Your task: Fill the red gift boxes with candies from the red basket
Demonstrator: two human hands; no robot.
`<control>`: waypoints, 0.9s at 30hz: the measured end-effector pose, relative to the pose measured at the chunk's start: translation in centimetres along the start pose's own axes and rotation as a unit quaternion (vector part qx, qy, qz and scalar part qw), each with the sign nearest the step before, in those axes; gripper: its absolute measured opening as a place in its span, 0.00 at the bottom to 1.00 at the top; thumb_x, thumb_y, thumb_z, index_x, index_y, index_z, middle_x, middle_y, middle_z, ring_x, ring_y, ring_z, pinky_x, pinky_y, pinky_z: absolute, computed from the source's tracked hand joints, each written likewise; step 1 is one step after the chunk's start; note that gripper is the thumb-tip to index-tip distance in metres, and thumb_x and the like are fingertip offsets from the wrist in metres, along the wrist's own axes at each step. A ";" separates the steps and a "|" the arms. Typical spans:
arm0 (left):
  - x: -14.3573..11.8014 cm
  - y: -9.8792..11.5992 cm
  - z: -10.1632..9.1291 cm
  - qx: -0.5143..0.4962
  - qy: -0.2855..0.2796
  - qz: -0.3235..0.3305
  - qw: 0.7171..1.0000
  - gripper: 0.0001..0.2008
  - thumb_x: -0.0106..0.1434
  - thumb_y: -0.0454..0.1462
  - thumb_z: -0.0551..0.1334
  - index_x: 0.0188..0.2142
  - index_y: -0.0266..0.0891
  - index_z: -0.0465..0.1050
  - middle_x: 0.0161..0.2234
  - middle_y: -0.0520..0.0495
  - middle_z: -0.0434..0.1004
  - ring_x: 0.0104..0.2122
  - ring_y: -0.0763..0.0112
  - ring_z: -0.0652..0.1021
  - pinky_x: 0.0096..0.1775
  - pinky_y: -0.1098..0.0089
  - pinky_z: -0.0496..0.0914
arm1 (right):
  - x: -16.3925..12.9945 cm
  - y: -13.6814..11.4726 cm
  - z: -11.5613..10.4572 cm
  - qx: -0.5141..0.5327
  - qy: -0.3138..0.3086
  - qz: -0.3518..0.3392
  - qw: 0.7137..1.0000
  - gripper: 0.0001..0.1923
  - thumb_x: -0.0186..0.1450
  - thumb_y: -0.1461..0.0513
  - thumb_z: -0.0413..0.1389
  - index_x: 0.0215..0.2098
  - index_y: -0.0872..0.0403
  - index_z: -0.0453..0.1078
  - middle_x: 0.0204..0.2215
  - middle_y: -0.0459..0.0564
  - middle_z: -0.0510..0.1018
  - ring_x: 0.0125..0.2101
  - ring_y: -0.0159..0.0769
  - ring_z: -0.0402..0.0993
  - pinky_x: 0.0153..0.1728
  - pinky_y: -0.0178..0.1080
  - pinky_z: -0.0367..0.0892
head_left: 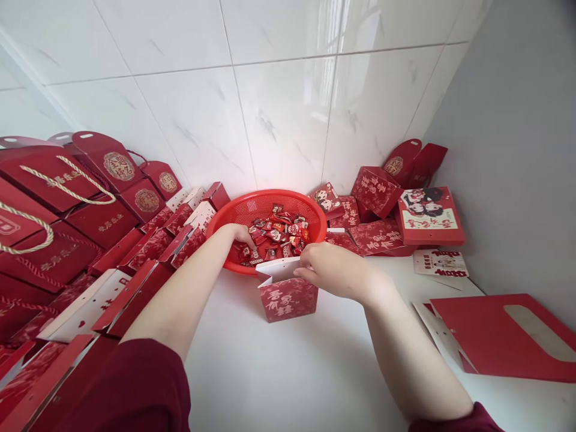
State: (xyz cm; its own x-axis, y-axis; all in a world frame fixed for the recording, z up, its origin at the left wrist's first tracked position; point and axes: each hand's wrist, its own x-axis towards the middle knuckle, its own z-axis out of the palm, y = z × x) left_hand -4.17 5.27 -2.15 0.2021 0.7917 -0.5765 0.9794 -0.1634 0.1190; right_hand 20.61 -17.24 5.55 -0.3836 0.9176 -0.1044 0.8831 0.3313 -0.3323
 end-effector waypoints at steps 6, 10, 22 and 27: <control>0.6 -0.2 -0.1 0.003 -0.040 -0.030 0.999 0.17 0.67 0.42 0.61 0.52 0.35 0.69 0.51 0.42 0.72 0.47 0.61 0.76 0.47 0.57 0.74 | 0.5 0.4 0.2 0.022 0.009 -0.009 1.000 0.16 0.68 0.58 0.50 0.23 0.55 0.64 0.28 0.49 0.76 0.25 0.32 0.68 0.24 0.35 0.53; 0.3 0.3 -0.1 -0.017 -0.036 -0.036 0.999 0.17 0.68 0.42 0.61 0.52 0.35 0.69 0.50 0.42 0.73 0.46 0.62 0.76 0.46 0.57 0.74 | 0.5 0.4 0.4 0.008 0.010 -0.005 1.000 0.17 0.68 0.58 0.50 0.23 0.55 0.63 0.27 0.49 0.76 0.25 0.32 0.68 0.25 0.35 0.54; -0.1 -0.1 0.3 -0.125 -0.050 -0.089 0.987 0.31 0.44 0.56 0.73 0.36 0.33 0.73 0.33 0.40 0.80 0.30 0.61 0.81 0.32 0.66 0.77 | 0.7 0.4 0.6 0.018 0.009 -0.020 1.000 0.17 0.70 0.57 0.49 0.26 0.55 0.69 0.33 0.53 0.78 0.33 0.37 0.74 0.31 0.36 0.58; -0.3 0.0 0.3 -0.132 -0.030 -0.070 0.988 0.29 0.43 0.55 0.74 0.33 0.35 0.72 0.29 0.41 0.80 0.28 0.62 0.82 0.32 0.68 0.76 | 0.7 0.3 0.5 0.011 0.011 -0.020 1.000 0.17 0.71 0.57 0.49 0.26 0.55 0.68 0.32 0.52 0.78 0.33 0.37 0.74 0.31 0.36 0.58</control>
State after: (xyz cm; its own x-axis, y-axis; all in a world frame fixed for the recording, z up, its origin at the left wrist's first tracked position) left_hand -4.20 4.87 -2.25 0.0712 0.7578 -0.6486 0.9652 0.1115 0.2363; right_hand 20.52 -16.61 4.89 -0.4120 0.9084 -0.0712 0.8612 0.3627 -0.3561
